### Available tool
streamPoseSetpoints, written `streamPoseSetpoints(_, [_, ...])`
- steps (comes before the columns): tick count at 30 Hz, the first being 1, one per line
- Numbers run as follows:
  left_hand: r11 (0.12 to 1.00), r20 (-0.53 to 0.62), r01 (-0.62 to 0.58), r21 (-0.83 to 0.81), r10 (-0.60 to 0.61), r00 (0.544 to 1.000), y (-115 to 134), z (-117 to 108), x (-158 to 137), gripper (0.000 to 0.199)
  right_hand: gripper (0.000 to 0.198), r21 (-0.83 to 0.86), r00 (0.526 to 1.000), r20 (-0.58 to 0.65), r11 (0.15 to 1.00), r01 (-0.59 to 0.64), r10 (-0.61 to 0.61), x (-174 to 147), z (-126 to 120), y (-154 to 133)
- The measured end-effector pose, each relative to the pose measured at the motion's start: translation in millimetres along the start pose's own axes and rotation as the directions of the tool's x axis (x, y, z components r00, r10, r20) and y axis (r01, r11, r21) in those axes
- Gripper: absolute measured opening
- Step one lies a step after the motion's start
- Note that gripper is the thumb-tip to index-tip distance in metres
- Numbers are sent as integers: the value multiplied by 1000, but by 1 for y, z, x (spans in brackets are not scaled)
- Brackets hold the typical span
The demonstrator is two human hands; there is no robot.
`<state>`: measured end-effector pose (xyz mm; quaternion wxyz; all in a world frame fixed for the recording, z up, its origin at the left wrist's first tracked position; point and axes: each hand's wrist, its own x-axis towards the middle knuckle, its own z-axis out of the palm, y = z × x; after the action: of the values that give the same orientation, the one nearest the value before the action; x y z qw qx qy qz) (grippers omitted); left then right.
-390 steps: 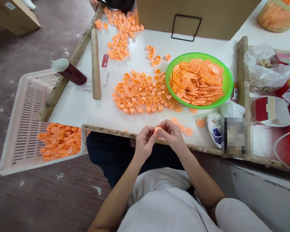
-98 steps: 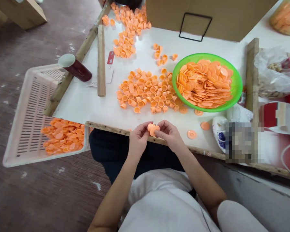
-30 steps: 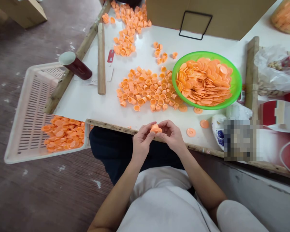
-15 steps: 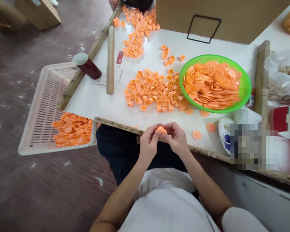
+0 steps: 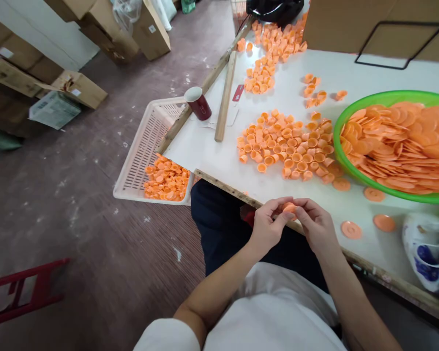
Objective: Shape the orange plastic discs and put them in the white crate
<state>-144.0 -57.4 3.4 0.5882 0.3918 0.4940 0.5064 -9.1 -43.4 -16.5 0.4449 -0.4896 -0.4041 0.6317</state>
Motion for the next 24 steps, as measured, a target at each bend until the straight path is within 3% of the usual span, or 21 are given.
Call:
streamPoseSetpoints(7, [999,49,20,29,-22,999,-15,-5,4,41,26,-49,999,-49,999,-8,6,3,1,15])
streamPoseSetpoints(11, [999,21,4,44,-5,1000,-18,-11,3,44,27,-29,998,-57,999,30,-32,-1,3,15])
streamPoseSetpoints(19, [994,132,-80,73,70,989,7,-27,-5,24,35,-67,959,36,957,283,-281,-11,14,-16])
streamPoseSetpoints(24, [950,162,-223,218,191,968,19,-29,-7,20,34,54,961,95,965,257,-261,-14,16,-17])
